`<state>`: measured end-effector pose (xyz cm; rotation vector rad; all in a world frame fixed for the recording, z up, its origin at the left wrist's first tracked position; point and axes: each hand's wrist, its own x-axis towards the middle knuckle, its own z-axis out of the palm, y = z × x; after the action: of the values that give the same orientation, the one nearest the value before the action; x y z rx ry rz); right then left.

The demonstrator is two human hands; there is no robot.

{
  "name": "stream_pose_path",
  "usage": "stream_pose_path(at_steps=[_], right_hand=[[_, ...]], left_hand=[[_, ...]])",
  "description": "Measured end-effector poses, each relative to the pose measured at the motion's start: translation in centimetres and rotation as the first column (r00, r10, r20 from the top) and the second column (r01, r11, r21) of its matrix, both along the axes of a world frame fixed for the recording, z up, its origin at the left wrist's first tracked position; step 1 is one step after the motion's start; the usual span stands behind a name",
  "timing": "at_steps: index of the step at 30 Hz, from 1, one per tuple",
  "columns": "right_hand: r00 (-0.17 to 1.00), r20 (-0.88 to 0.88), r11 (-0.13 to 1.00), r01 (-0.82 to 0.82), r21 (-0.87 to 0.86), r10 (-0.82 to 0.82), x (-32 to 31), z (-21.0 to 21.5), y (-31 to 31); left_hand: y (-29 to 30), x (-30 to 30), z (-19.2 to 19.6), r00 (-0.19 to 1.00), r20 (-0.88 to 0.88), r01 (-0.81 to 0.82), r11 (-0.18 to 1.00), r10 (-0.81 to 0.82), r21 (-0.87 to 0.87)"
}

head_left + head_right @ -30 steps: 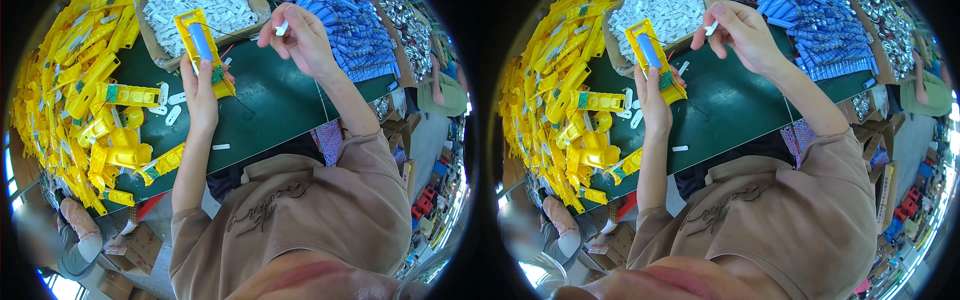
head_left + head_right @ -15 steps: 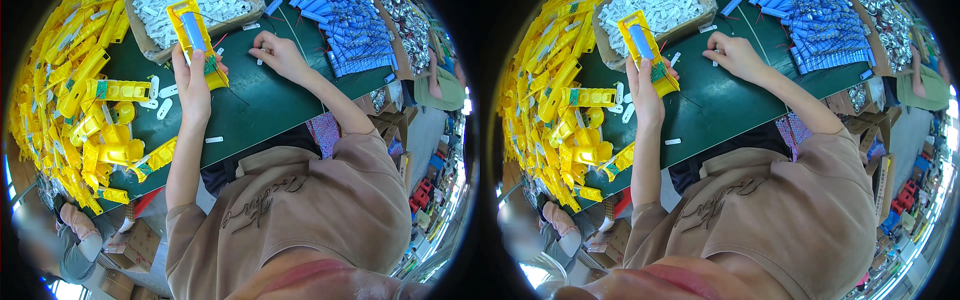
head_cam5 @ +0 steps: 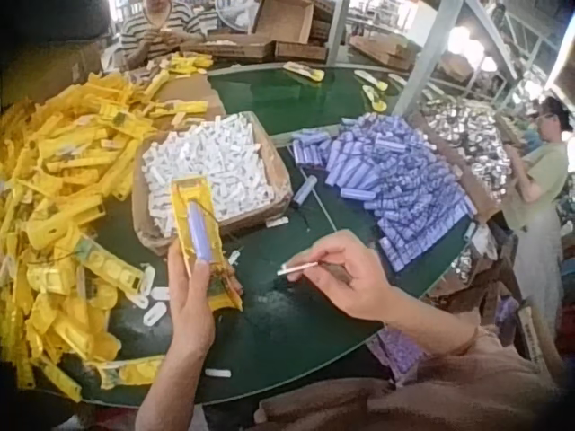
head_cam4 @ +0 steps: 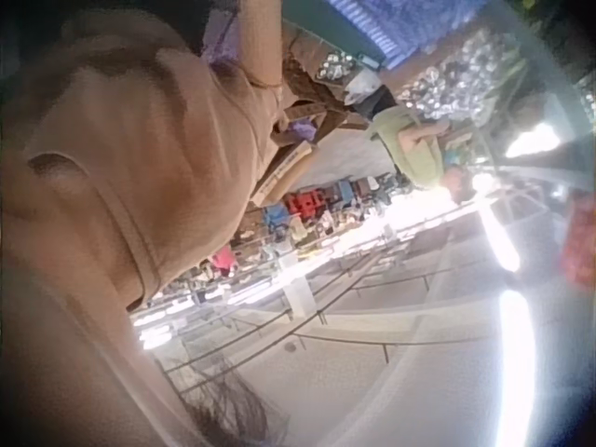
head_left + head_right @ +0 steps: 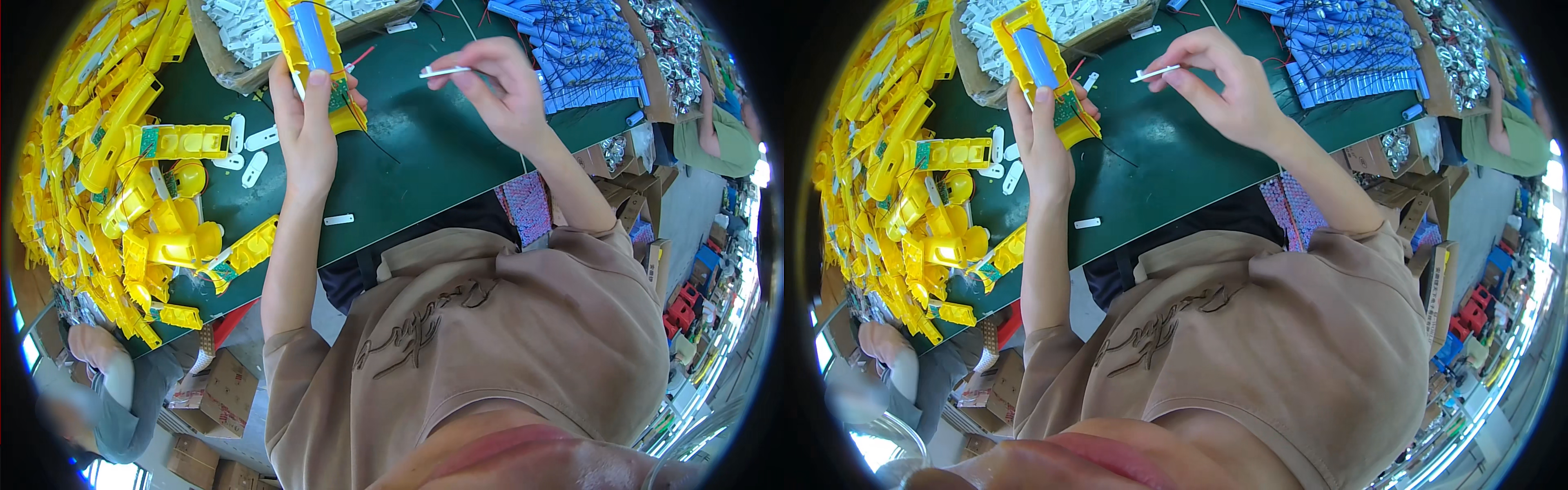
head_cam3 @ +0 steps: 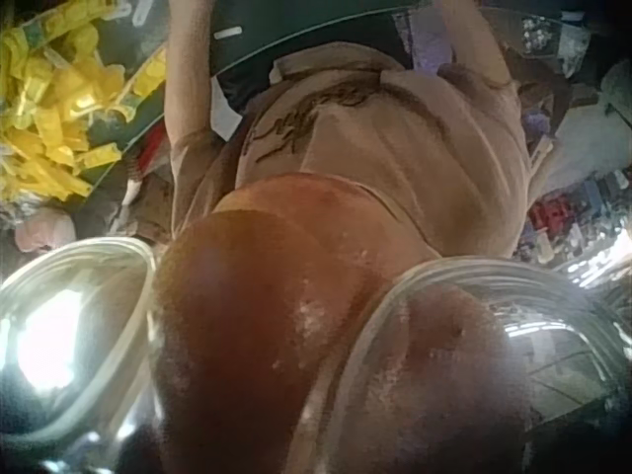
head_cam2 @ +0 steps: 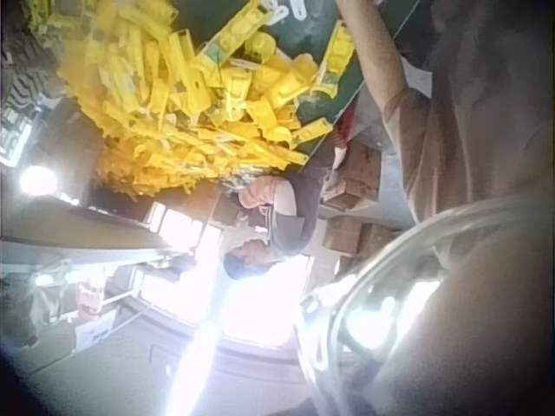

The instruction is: The person assembles flashlights by inserting circuit components, batteries, and small plastic parts into plastic flashlight casings by hand.

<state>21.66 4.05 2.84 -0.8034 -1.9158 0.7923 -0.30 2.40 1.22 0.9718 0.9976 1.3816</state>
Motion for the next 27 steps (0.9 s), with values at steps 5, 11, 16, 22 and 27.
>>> stream_pose_path(at_steps=[5, 11, 16, 22, 27], right_hand=[[0.946, -0.285, 0.970, -0.087, 0.226, 0.151, -1.1, 3.4, -0.7], [0.979, -0.179, 0.932, -0.029, 0.362, 0.101, -0.4, 3.8, 1.2], [0.977, -0.201, 0.991, 0.089, 0.104, -0.067, -2.8, 3.5, 2.1], [0.973, -0.117, 0.926, 0.147, -0.348, -0.198, -4.0, 5.0, 2.6], [0.980, 0.153, 0.985, 0.143, -0.101, -0.127, -2.4, 3.1, 5.4]], left_hand=[[-0.7, 0.3, -0.4, 0.997, -0.074, 0.027, 0.986, -0.015, 0.163], [-1.4, 0.4, -0.8, 0.987, -0.153, 0.103, 0.912, -0.045, 0.396], [-1.6, 1.1, -0.5, 0.964, -0.213, 0.209, 0.951, -0.161, 0.226], [-1.7, 1.4, -0.4, 0.916, -0.361, 0.234, 0.964, -0.174, 0.129], [-1.5, 1.5, 0.1, 0.924, -0.267, 0.283, 0.959, -0.273, 0.000]])
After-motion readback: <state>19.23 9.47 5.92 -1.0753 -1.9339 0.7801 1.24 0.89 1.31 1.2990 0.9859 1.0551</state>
